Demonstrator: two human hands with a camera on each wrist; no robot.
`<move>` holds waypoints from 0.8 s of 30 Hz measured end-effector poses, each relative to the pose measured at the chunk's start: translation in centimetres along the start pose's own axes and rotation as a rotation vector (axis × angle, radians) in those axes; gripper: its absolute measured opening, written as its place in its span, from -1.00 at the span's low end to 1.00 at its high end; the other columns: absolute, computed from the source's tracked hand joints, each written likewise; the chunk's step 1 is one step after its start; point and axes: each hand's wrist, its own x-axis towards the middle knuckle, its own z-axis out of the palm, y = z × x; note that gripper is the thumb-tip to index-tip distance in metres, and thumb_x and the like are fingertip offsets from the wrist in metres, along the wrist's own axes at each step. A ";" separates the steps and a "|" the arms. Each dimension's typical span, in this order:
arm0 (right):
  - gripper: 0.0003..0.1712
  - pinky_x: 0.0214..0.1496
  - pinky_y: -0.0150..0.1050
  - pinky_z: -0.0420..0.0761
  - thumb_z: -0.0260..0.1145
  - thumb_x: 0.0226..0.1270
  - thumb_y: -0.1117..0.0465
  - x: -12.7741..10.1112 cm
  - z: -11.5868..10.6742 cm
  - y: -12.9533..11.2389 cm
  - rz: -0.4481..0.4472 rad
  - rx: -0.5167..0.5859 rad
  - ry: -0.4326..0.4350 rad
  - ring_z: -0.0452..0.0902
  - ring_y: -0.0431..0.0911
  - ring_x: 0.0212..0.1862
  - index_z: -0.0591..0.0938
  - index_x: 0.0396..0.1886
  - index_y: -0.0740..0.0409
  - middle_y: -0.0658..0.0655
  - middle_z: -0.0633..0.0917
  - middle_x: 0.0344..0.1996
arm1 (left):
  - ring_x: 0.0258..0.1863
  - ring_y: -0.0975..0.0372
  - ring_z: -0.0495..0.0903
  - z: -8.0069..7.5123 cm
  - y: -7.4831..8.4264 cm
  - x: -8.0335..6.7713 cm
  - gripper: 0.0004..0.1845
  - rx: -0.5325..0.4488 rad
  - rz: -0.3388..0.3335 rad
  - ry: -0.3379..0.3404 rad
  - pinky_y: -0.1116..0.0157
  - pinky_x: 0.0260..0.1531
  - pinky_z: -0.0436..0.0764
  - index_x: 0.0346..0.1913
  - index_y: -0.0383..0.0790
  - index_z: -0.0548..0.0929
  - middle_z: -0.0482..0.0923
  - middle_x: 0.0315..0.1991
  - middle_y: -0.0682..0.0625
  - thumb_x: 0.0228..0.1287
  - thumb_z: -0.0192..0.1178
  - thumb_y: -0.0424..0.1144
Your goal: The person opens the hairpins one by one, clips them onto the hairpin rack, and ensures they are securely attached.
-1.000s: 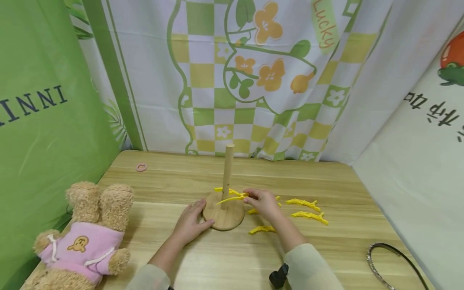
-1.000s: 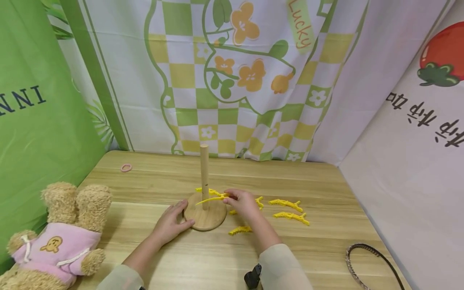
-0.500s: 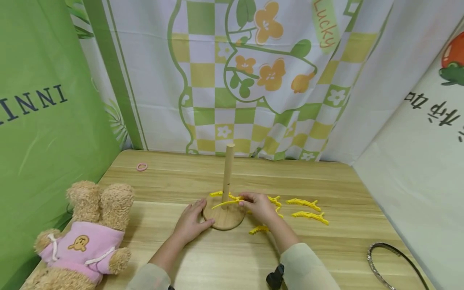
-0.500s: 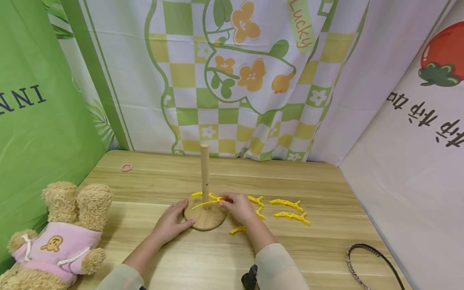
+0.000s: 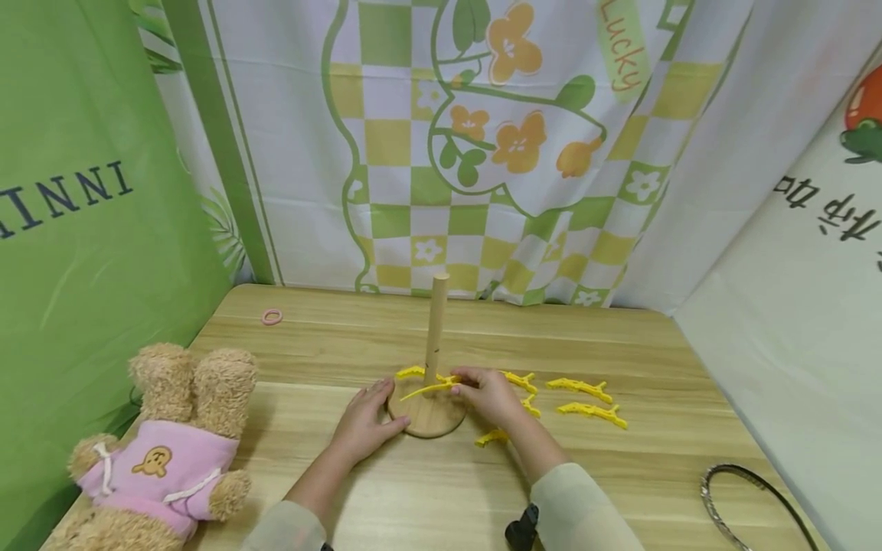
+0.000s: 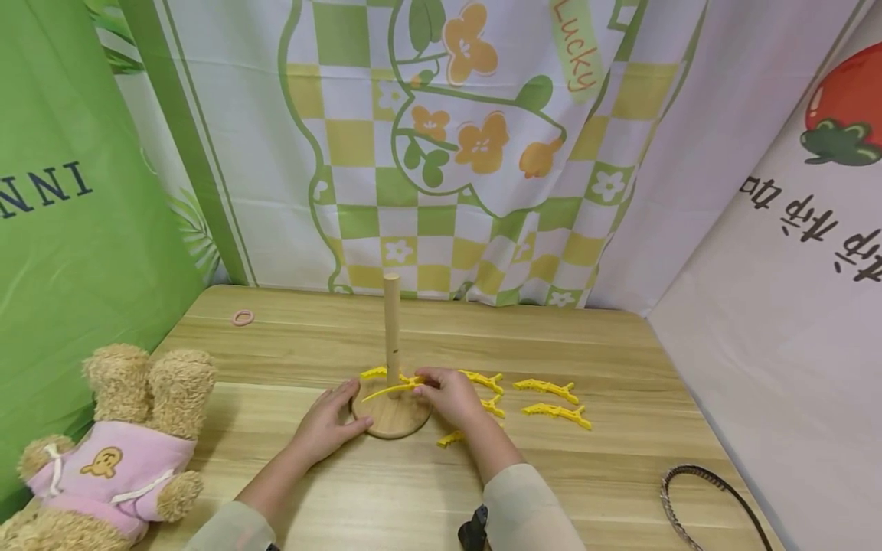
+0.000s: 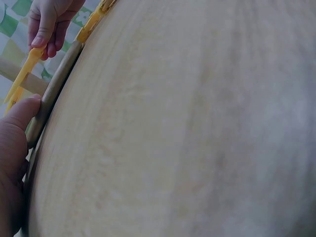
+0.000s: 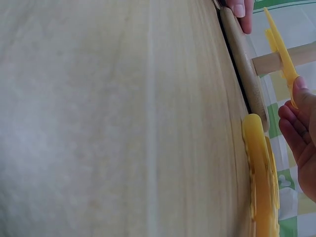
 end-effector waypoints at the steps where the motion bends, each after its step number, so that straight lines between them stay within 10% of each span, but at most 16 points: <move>1: -0.57 -0.03 -0.23 0.54 0.19 0.11 -0.03 -0.1 -0.1 0.0 0.002 0.004 -0.004 0.48 -0.15 -0.01 0.52 -0.01 -0.03 -0.04 0.60 -0.08 | 0.27 0.15 0.17 0.0 0.0 0.0 -0.20 0.002 0.001 -0.001 0.12 0.33 -0.01 0.22 -0.25 0.25 0.22 0.25 -0.07 -0.05 0.16 0.16; 24: -0.34 0.13 -0.13 0.45 0.24 0.06 -0.04 -1.3 -1.5 0.2 0.026 0.023 -0.034 0.35 -0.03 0.16 0.32 0.19 -0.08 -0.01 0.46 0.11 | 0.28 0.12 0.15 0.2 -0.1 -0.1 -0.19 -0.023 -0.026 -0.004 0.10 0.33 -0.01 0.23 -0.21 0.24 0.19 0.26 -0.06 -0.04 0.14 0.19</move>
